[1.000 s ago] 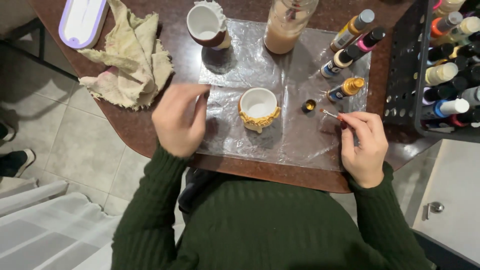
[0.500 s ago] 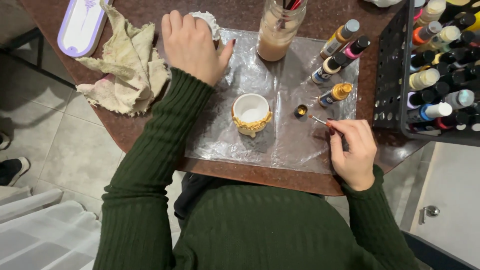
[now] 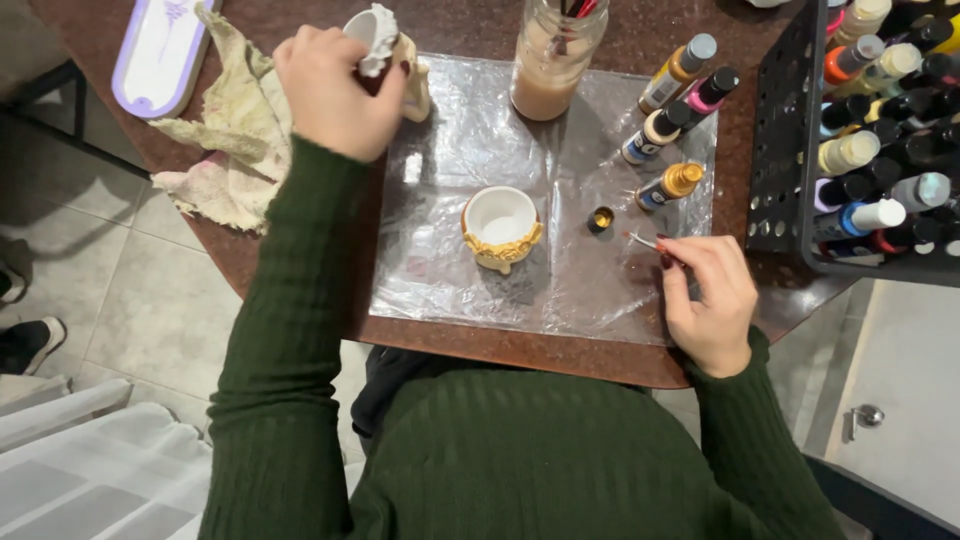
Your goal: Painting gold details onto small white and clay-colored figurines using a fine-tipped brush.
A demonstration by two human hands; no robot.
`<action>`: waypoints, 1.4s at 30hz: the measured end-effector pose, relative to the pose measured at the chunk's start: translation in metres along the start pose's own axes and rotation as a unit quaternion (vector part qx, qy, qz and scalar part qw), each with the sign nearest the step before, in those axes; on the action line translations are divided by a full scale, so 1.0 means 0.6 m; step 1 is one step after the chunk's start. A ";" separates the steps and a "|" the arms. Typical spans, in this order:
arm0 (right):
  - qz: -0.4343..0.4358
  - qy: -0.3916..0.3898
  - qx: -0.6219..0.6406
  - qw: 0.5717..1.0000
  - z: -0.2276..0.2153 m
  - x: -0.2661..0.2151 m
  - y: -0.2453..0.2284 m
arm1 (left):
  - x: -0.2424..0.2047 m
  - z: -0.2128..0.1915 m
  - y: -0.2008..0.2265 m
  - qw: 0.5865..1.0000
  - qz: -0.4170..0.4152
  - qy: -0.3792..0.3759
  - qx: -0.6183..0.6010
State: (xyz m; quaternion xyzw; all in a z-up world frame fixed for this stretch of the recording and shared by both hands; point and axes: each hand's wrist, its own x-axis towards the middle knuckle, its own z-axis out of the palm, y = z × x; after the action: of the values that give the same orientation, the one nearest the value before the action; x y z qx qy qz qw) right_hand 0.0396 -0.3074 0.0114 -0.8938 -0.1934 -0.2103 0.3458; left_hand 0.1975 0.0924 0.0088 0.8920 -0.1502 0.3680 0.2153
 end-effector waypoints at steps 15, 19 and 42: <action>0.103 -0.110 0.308 0.939 -0.039 0.009 -0.131 | -0.090 -0.252 0.206 0.724 -0.184 -0.235 -0.622; 0.009 -0.142 0.304 0.942 -0.028 0.015 -0.143 | -0.116 -0.183 0.257 0.652 -0.166 -0.304 -0.675; -0.046 -0.126 0.366 0.921 -0.002 -0.027 -0.060 | -0.179 -0.124 0.333 0.834 -0.043 -0.219 -0.505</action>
State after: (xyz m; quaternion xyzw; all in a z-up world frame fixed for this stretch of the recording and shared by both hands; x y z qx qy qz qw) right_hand 0.0083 -0.2868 0.0233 -0.7139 -0.3397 -0.0255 0.6118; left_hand -0.0052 -0.0315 0.0336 0.7222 -0.3198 0.0267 0.6127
